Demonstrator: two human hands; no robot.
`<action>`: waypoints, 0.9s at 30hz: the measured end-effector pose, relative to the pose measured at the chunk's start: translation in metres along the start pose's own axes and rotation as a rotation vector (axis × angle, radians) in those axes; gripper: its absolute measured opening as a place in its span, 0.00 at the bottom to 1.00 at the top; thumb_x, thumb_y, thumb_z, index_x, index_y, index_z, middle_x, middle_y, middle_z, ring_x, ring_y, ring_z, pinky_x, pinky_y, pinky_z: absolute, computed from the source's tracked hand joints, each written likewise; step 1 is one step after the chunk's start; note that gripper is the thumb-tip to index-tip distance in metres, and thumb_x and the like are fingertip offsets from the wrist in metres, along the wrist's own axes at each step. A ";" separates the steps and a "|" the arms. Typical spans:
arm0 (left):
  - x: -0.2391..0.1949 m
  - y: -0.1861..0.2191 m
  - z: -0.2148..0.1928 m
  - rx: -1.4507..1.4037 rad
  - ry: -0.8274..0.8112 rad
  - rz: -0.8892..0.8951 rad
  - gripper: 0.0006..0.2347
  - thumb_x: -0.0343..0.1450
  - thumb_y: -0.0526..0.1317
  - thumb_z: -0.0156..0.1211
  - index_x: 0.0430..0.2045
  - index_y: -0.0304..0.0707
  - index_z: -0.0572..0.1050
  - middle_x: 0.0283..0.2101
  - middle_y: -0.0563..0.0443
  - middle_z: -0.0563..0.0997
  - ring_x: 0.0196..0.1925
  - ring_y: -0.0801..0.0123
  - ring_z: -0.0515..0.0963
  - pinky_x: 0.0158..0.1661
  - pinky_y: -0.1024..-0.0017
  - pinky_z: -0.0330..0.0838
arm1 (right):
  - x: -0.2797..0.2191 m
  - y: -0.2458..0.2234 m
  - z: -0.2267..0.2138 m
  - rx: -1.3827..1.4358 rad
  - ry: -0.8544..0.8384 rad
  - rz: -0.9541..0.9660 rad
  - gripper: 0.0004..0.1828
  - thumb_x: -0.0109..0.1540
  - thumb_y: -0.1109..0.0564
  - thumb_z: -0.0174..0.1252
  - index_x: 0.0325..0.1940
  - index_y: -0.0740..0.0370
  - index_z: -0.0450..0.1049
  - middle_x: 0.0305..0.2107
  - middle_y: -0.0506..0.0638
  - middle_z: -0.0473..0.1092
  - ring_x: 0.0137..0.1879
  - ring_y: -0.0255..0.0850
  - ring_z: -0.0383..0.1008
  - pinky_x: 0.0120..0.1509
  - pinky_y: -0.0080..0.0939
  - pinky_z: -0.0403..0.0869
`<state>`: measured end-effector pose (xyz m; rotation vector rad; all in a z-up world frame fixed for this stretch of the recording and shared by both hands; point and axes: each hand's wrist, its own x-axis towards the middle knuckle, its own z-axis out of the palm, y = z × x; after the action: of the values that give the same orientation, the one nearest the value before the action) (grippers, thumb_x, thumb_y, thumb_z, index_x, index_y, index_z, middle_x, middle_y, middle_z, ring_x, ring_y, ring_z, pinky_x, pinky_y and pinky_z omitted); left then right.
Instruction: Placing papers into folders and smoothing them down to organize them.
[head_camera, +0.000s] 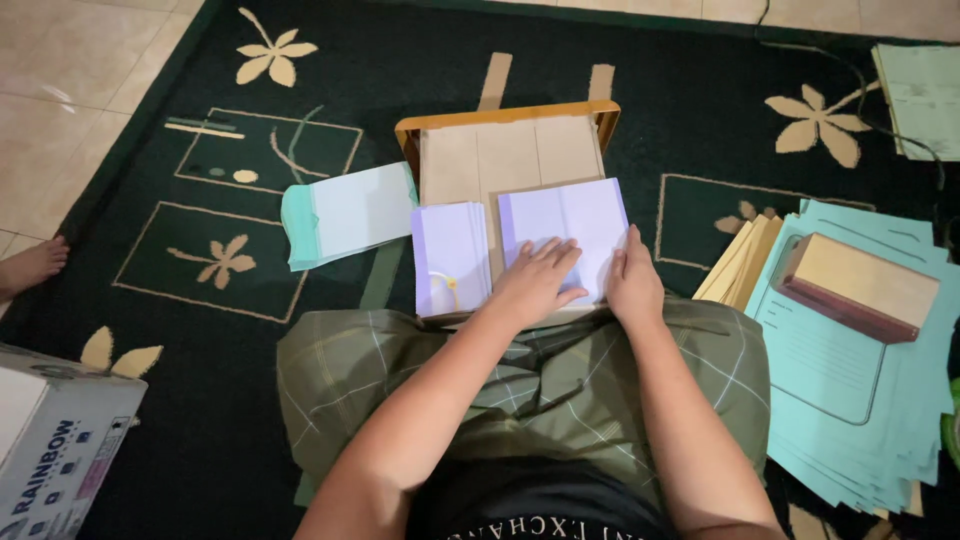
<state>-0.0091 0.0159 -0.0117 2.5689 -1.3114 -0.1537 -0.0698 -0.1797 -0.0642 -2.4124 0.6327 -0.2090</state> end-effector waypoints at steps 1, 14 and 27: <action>0.001 -0.005 0.008 0.002 0.005 -0.001 0.30 0.74 0.60 0.49 0.67 0.43 0.61 0.72 0.46 0.66 0.76 0.56 0.61 0.68 0.41 0.56 | -0.001 -0.004 -0.003 0.000 0.002 -0.005 0.32 0.72 0.47 0.38 0.82 0.49 0.50 0.67 0.61 0.62 0.72 0.56 0.63 0.71 0.57 0.66; -0.090 -0.066 0.009 0.179 0.607 -0.309 0.26 0.69 0.34 0.55 0.66 0.45 0.66 0.70 0.48 0.67 0.73 0.51 0.63 0.70 0.34 0.37 | -0.004 -0.010 -0.012 0.001 -0.037 0.007 0.33 0.72 0.48 0.37 0.82 0.55 0.50 0.67 0.66 0.62 0.71 0.62 0.63 0.71 0.60 0.65; -0.117 -0.028 -0.006 0.105 0.408 -0.510 0.34 0.62 0.57 0.57 0.63 0.38 0.70 0.72 0.35 0.63 0.76 0.41 0.57 0.67 0.26 0.29 | -0.010 -0.019 -0.016 0.033 0.011 0.000 0.31 0.72 0.50 0.38 0.80 0.58 0.53 0.64 0.68 0.64 0.69 0.64 0.65 0.68 0.64 0.66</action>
<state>-0.0544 0.1270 -0.0159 2.7689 -0.5241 0.3403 -0.0760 -0.1698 -0.0399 -2.3811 0.6295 -0.2305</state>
